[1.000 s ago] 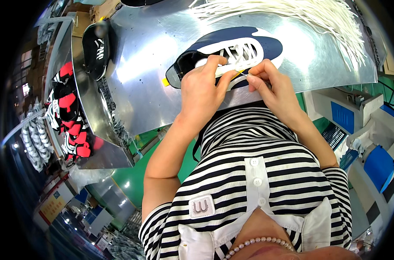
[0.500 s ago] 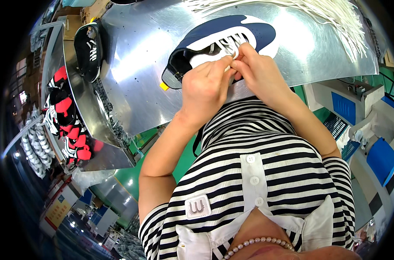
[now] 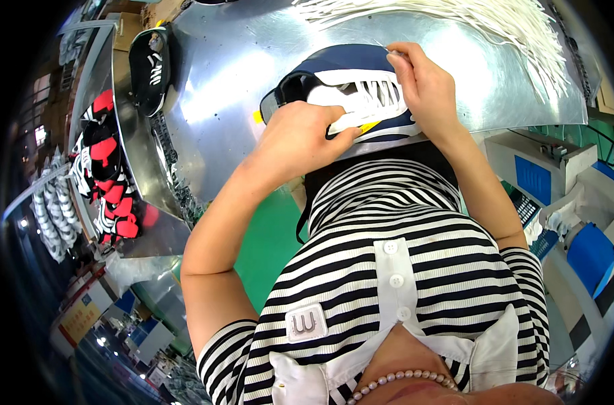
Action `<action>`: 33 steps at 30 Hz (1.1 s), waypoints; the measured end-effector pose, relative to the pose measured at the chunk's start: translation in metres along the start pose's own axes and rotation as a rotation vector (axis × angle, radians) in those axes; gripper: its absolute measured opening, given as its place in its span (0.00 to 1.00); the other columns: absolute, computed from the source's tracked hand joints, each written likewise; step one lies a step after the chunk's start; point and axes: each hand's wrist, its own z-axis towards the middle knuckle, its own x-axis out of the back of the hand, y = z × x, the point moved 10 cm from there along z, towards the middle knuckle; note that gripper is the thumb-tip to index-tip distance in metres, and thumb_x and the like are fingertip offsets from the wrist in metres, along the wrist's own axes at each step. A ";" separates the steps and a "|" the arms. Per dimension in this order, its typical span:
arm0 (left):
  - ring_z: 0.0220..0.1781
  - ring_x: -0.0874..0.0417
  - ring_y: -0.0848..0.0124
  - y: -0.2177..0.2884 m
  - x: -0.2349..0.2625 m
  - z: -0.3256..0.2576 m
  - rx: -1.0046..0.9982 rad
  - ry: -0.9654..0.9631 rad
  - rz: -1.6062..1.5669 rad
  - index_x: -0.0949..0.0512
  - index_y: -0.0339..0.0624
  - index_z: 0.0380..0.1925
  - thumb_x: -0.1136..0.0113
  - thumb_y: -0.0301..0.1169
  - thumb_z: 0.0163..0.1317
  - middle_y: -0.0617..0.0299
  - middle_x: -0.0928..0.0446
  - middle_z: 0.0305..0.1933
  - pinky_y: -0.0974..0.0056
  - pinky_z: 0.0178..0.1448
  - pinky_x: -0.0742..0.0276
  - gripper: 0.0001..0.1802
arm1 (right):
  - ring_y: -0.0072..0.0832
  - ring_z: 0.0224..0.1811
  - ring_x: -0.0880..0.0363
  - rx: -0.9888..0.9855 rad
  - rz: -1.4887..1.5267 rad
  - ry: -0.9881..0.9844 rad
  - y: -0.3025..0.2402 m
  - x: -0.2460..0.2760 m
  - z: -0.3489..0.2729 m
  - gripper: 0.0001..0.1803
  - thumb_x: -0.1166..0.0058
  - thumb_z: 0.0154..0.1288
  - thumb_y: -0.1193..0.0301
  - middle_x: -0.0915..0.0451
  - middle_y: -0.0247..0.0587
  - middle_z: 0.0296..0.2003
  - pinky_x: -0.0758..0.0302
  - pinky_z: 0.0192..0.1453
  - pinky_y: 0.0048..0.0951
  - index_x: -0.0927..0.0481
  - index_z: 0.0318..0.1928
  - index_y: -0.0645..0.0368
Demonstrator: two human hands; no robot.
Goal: The person threads laces through the eyelets of a blue and white sneaker on a metal table, pulling the lace ends through one at a time and organizing them.
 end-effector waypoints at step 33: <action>0.52 0.22 0.42 -0.388 0.220 0.015 0.595 1.050 0.337 0.38 0.26 0.65 0.36 0.38 0.56 0.38 0.22 0.51 0.48 0.58 0.27 0.40 | 0.14 0.28 0.29 -0.448 0.546 -0.334 0.023 -0.040 -0.012 0.09 0.51 0.74 0.71 0.25 0.29 0.27 0.33 0.33 0.16 0.23 0.48 0.63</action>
